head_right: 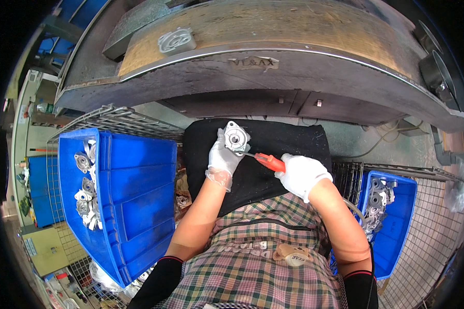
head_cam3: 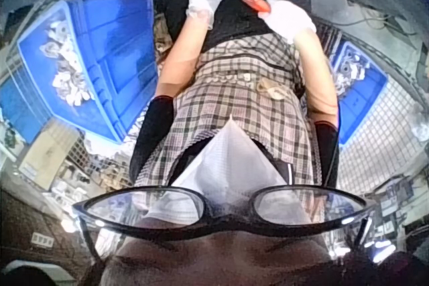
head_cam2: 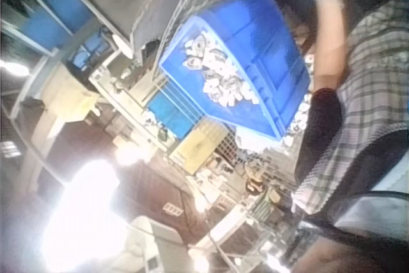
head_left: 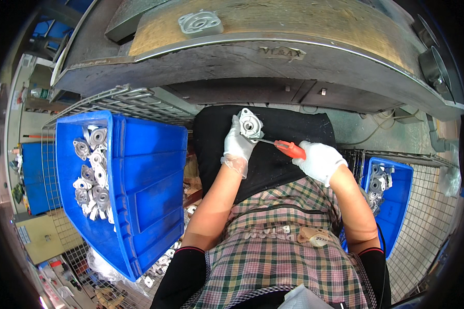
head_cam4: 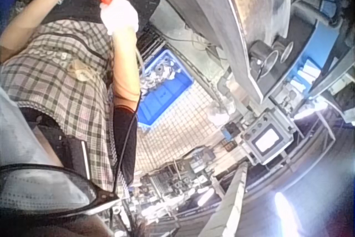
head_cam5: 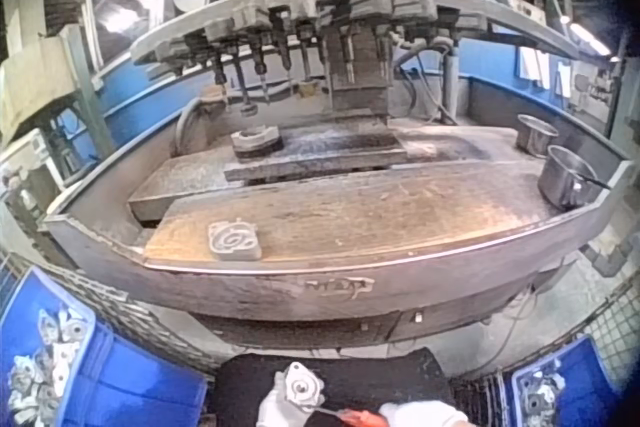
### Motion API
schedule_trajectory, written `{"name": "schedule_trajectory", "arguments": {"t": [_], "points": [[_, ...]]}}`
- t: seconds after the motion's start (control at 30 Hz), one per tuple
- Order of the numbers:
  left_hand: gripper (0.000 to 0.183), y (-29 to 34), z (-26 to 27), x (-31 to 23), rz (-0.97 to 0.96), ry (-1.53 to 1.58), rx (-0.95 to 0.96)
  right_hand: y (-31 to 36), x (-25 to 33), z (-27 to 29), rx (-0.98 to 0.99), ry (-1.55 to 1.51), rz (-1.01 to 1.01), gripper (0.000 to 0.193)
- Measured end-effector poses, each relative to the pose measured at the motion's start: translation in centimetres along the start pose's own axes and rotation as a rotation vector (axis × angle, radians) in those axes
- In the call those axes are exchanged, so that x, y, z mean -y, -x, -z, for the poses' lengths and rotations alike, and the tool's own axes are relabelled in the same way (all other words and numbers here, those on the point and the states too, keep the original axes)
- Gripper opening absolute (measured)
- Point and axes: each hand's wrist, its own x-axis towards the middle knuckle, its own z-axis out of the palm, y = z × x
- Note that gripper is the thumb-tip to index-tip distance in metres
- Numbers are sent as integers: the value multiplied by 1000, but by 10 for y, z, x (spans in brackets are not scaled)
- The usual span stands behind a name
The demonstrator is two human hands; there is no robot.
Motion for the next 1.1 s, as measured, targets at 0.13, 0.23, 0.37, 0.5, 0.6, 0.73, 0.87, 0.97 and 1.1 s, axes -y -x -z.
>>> {"name": "schedule_trajectory", "arguments": {"t": [0.13,0.23,0.37,0.5,0.6,0.73,0.87,0.97,1.1], "points": [[47,2,-5,1,-15,-28,2,1,-5,3,-10,10,-23,34],[47,4,-10,0,3,-21,-36,1,-12,4,-15,32,-36,35],[46,8,-14,0,11,-48,-74,-2,-13,8,-16,18,-79,36],[46,9,-14,-1,35,-59,-95,-12,-7,17,-52,-38,-127,38],[45,6,-8,0,33,-77,-22,-23,-5,19,-54,-33,-145,38],[44,9,-12,0,26,-112,-26,-37,-9,15,-54,-32,-146,40],[43,6,-7,-1,19,-137,-18,-42,-9,14,-52,-28,-122,40],[43,8,-13,0,35,-106,-48,-42,-7,13,-46,-28,-117,40],[43,6,-11,-1,43,-120,-64,-42,-1,13,-48,-10,-109,40]]}}
